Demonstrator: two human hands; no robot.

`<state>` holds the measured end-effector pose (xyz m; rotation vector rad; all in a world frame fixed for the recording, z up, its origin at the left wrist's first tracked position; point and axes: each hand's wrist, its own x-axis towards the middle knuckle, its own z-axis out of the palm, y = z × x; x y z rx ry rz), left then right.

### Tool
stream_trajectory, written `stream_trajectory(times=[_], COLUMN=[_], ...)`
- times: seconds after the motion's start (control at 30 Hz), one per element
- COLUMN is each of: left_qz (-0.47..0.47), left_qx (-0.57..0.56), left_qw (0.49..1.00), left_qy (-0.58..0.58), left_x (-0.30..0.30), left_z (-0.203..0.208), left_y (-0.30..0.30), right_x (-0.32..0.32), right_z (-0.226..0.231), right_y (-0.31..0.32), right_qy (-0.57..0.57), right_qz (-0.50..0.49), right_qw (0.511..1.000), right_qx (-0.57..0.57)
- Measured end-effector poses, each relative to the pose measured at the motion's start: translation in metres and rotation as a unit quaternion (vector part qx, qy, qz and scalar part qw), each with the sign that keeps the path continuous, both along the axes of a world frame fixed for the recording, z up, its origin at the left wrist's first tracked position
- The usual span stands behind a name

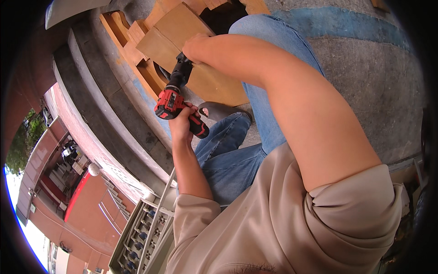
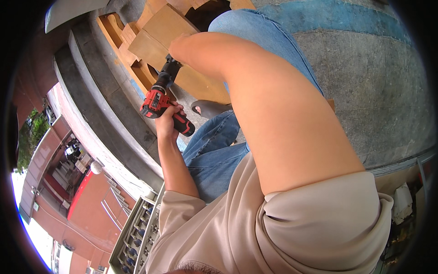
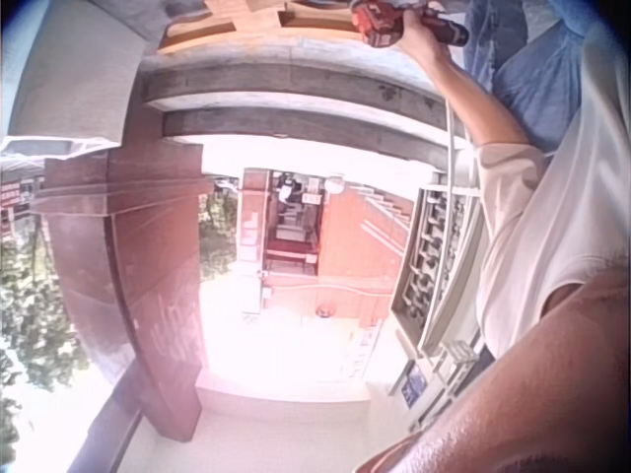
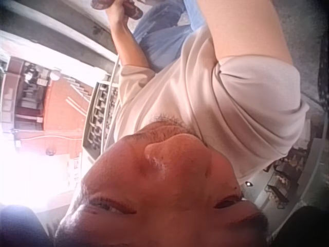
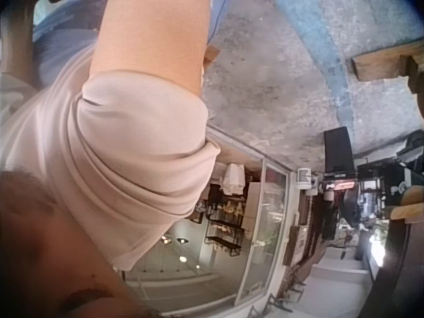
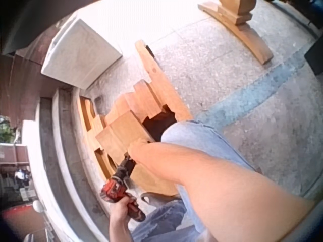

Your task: The person saws through a piece of wood by hand and then uses a power drill with a saw attachment to continue cutting the wood.

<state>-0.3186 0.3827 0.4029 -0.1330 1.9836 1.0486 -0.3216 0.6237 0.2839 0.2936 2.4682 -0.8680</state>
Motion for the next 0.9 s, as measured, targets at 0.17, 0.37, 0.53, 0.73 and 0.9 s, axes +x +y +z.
stream_trajectory(times=[0.17, 0.37, 0.53, 0.73, 0.9], left_qz=[0.035, 0.043, 0.045, 0.049, 0.058], left_qx=[0.04, 0.053, 0.058, 0.058, 0.055], left_qw=[0.998, 0.998, 0.997, 0.997, 0.997], left_qy=[-0.018, -0.011, -0.008, -0.014, -0.009], left_x=[0.015, 0.018, 0.021, 0.02, 0.024], left_z=[-0.006, -0.017, -0.018, -0.017, -0.012], left_y=[0.006, -0.009, -0.008, -0.009, -0.003], right_x=[-0.002, 0.002, 0.007, 0.006, 0.008], right_z=[-0.003, 0.002, 0.008, 0.008, 0.011], right_y=[0.002, -0.005, -0.002, -0.003, -0.005], right_qy=[-0.025, -0.037, -0.035, -0.05, -0.049], right_qz=[-0.016, -0.024, -0.013, -0.027, -0.018], right_qw=[0.999, 0.999, 0.999, 0.998, 0.999], right_qx=[-0.015, -0.013, -0.011, -0.02, -0.005])
